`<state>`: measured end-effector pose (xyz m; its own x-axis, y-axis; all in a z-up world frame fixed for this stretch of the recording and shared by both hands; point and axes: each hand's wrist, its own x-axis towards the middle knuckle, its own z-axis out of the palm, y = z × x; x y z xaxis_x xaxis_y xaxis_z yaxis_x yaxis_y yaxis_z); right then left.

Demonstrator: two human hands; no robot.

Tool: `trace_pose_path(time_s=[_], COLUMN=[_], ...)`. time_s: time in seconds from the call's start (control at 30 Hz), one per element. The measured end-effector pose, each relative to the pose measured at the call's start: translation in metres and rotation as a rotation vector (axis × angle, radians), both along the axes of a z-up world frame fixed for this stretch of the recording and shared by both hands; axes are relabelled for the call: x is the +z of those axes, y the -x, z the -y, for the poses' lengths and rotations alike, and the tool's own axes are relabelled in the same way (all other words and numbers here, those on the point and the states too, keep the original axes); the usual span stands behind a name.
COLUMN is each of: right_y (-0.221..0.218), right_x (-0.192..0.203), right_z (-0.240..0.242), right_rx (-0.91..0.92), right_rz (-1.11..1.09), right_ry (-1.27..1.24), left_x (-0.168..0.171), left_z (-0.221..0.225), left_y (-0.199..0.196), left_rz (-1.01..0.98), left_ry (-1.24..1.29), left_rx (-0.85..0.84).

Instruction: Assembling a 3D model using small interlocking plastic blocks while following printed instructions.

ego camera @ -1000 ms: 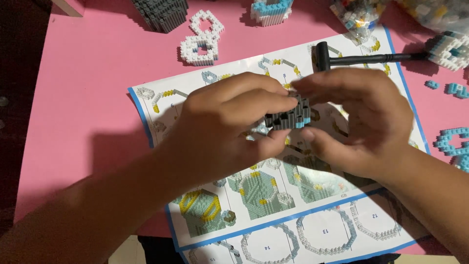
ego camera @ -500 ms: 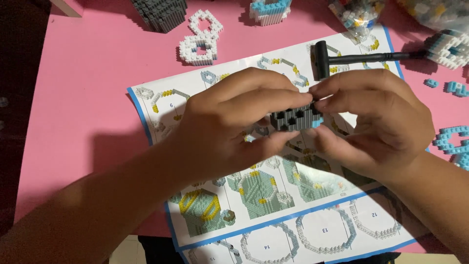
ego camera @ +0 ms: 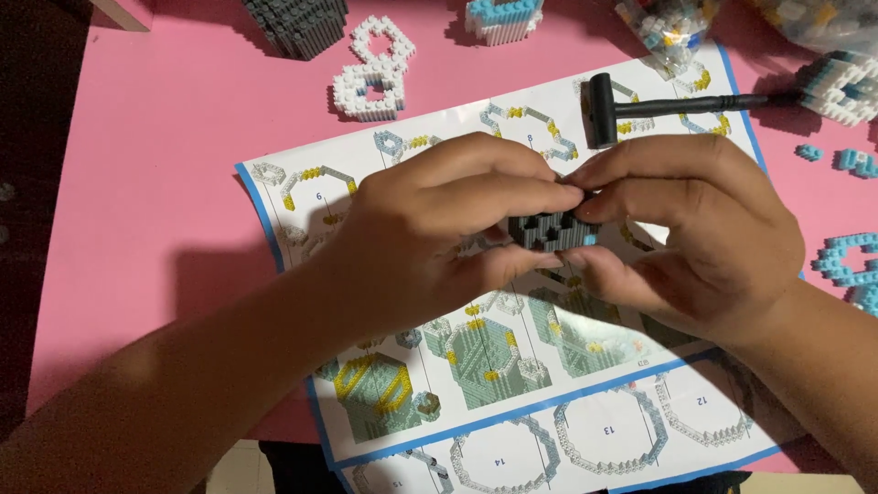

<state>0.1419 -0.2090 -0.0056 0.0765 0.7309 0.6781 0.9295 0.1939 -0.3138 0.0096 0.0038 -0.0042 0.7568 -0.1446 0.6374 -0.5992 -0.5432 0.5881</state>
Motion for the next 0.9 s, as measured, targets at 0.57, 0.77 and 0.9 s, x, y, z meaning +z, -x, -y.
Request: trace_pose_path(time_s=[0.57, 0.77, 0.9], right_y=[0.003, 0.000, 0.006], right_x=[-0.012, -0.014, -0.012], right_z=[-0.004, -0.004, -0.004], right_rx=[-0.114, -0.086, -0.065], right_rz=[-0.734, -0.797, -0.774], right_ry=[0.129, 0.169, 0.230], left_x=[0.023, 0.014, 0.006], left_z=[0.007, 0.006, 0.008], left_y=[-0.010, -0.013, -0.016], left_rz=[-0.930, -0.971, -0.886], left_ry=[0.822, 0.824, 1.130], left_rx=[0.022, 0.000, -0.076])
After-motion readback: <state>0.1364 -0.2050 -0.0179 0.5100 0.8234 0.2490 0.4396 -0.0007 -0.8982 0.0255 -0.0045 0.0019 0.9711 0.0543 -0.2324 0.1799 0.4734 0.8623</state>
